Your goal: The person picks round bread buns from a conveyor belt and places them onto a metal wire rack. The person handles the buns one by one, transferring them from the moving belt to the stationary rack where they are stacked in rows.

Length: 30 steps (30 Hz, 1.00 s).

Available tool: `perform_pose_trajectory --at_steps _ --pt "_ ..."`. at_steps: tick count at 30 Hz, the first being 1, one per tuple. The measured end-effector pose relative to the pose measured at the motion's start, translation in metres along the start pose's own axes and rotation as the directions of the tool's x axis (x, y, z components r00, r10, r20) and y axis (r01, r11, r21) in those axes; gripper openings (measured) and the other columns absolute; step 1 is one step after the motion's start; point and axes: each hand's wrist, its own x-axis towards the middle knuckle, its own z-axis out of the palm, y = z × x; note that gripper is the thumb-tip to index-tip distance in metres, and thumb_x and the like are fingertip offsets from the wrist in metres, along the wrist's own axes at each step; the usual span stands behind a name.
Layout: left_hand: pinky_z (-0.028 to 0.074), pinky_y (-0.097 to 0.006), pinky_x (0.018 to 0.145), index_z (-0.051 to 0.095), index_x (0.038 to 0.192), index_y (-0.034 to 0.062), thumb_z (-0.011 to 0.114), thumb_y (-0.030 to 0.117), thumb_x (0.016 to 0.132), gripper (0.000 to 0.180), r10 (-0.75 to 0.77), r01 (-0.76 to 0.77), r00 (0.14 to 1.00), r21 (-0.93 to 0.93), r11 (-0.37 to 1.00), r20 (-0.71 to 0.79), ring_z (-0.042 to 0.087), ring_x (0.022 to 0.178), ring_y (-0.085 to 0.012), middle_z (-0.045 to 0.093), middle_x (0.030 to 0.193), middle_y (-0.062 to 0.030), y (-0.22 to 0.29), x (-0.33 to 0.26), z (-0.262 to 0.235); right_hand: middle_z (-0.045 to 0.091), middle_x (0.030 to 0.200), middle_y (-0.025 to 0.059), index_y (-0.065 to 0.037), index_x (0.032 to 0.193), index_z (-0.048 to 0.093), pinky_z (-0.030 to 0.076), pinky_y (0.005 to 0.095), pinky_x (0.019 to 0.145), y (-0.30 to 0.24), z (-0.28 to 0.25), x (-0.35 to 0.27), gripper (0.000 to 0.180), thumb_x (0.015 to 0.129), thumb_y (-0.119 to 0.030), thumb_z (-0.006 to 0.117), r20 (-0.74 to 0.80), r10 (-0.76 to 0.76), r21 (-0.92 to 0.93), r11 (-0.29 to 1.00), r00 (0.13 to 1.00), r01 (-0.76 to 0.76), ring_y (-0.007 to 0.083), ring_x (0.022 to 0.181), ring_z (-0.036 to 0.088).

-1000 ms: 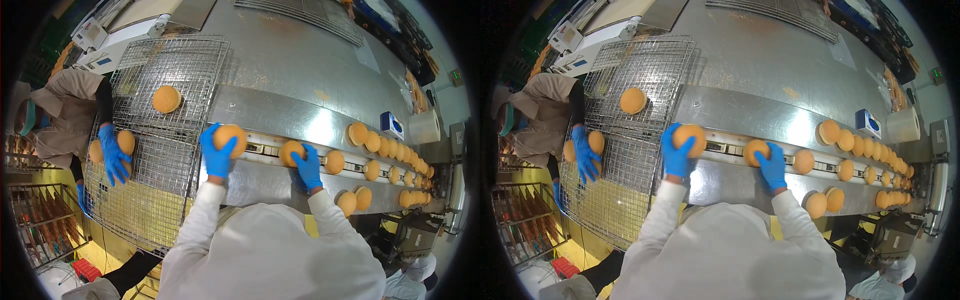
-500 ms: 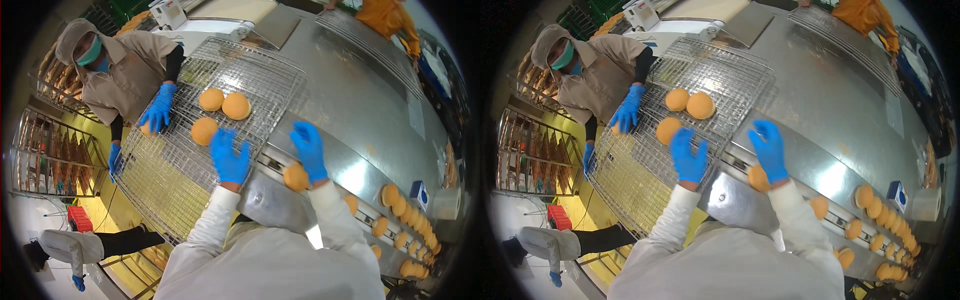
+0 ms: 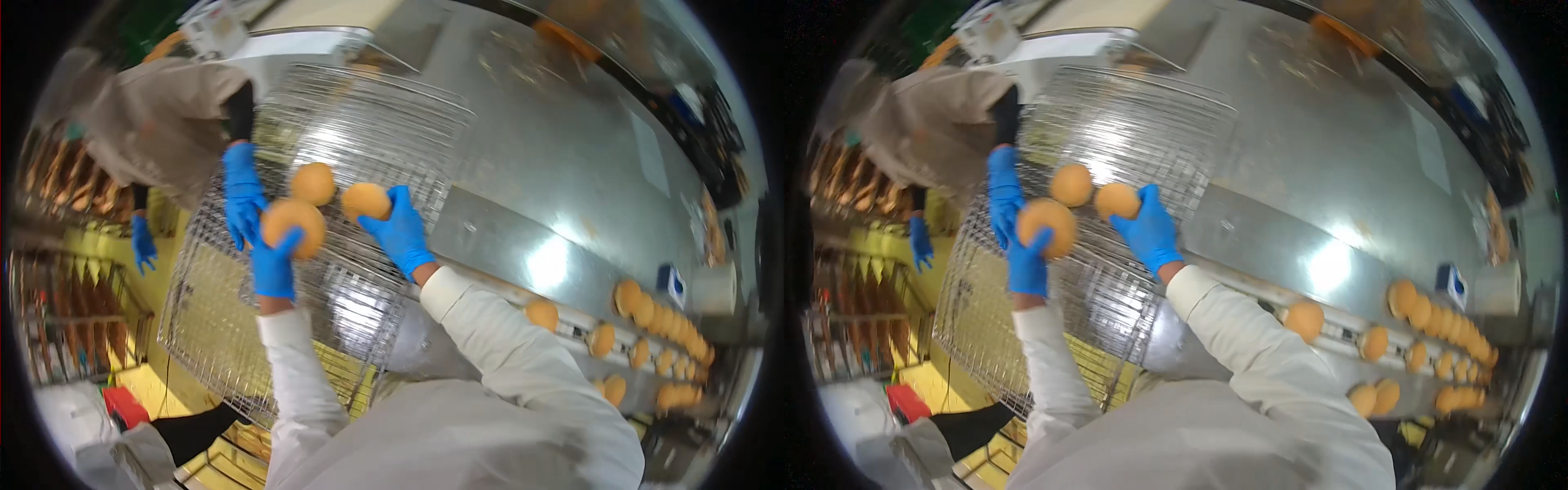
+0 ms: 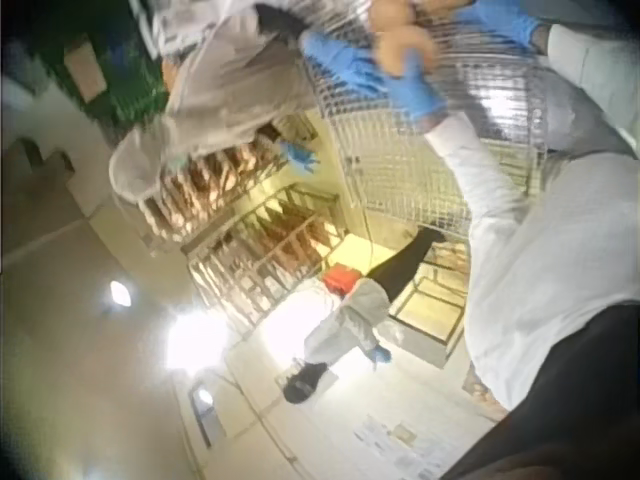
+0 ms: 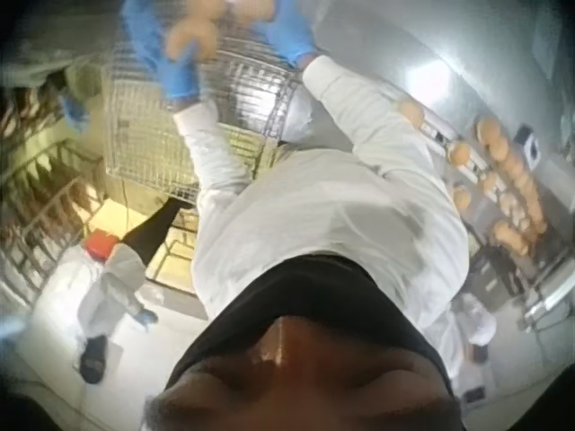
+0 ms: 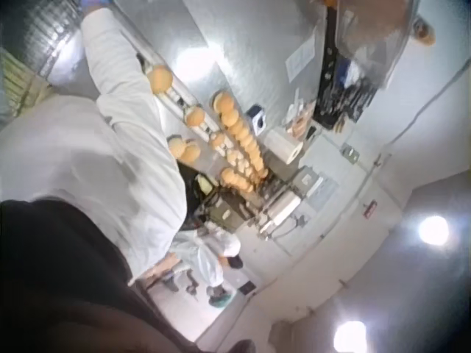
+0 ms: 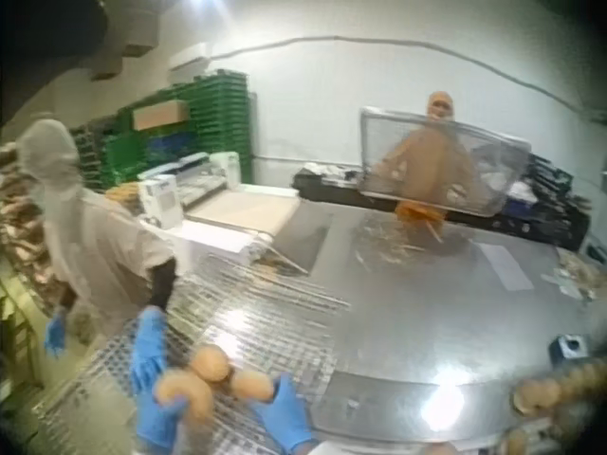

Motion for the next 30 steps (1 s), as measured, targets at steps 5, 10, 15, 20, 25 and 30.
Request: perform_pose_trajectory --at_steps 5,10,15,20,25,30 --pt "0.051 -0.034 0.092 0.059 0.126 -0.0023 0.084 0.025 0.076 0.062 -0.026 0.014 0.998 0.199 0.98 0.055 0.066 0.099 -0.022 0.067 0.117 -0.0112 -0.015 0.09 0.044 0.052 0.13 0.0148 -0.009 0.139 0.038 0.045 0.0397 0.102 0.067 -0.063 -0.108 0.07 0.08 -0.017 0.076 -0.076 -0.082 0.501 0.858 0.994 0.109 0.0284 0.121 0.053" --pt "0.052 -0.036 0.091 0.056 0.129 -0.0025 0.089 0.037 0.067 0.08 -0.254 0.109 0.955 0.617 0.779 0.152 0.065 0.103 -0.0229 0.065 0.12 -0.0128 -0.048 0.155 0.036 0.046 0.135 0.0105 -0.01 0.143 0.035 0.04 0.0379 0.108 0.138 -0.183 -0.207 0.067 0.084 -0.015 0.069 -0.369 0.1 0.507 0.855 0.924 0.109 0.0247 0.125 0.049" --pt "0.052 -0.037 0.091 0.057 0.131 0.0029 0.092 0.036 0.064 0.083 -0.295 0.081 0.933 0.68 0.729 0.205 0.064 0.104 -0.0239 0.065 0.119 -0.0122 -0.052 0.167 0.038 0.052 0.128 0.0073 -0.006 0.127 0.051 0.042 0.0359 0.099 0.196 -0.234 -0.228 0.044 0.087 -0.019 0.067 -0.301 0.189 0.22 0.967 0.935 -0.125 0.0199 0.12 0.05" --pt "0.053 -0.037 0.088 0.061 0.125 0.0019 0.089 0.023 0.068 0.067 -0.089 0.016 0.99 0.527 0.849 0.113 0.064 0.1 -0.0225 0.066 0.114 -0.009 -0.04 0.132 0.015 0.058 0.121 0.0095 -0.006 0.122 0.056 0.043 0.0352 0.095 0.212 -0.24 -0.246 0.038 0.087 -0.014 0.067 -0.682 -0.119 -0.19 0.982 0.722 -0.017 0.0216 0.108 0.055" --pt "0.054 -0.035 0.085 0.062 0.122 0.0011 0.083 0.016 0.074 0.054 -0.059 0.039 0.99 0.16 0.986 0.124 0.065 0.097 -0.0206 0.066 0.111 -0.0086 -0.041 0.005 0.108 0.059 0.12 0.0044 -0.007 0.125 0.057 0.044 0.0331 0.093 0.185 -0.254 -0.264 0.039 0.087 -0.009 0.066 -0.71 0.016 0.087 0.994 0.704 0.065 0.0167 0.106 0.055" --pt "0.054 -0.037 0.091 0.049 0.126 -0.0006 0.086 0.015 0.07 0.07 -0.338 0.436 0.65 0.031 0.9 0.68 0.061 0.106 -0.0234 0.058 0.117 -0.0111 -0.091 -0.178 0.243 0.059 0.118 0.0056 -0.007 0.123 0.058 0.045 0.0327 0.091 0.176 -0.251 -0.247 0.037 0.088 -0.012 0.066 -0.64 0.045 0.254 0.954 0.767 0.156 0.0171 0.103 0.056"
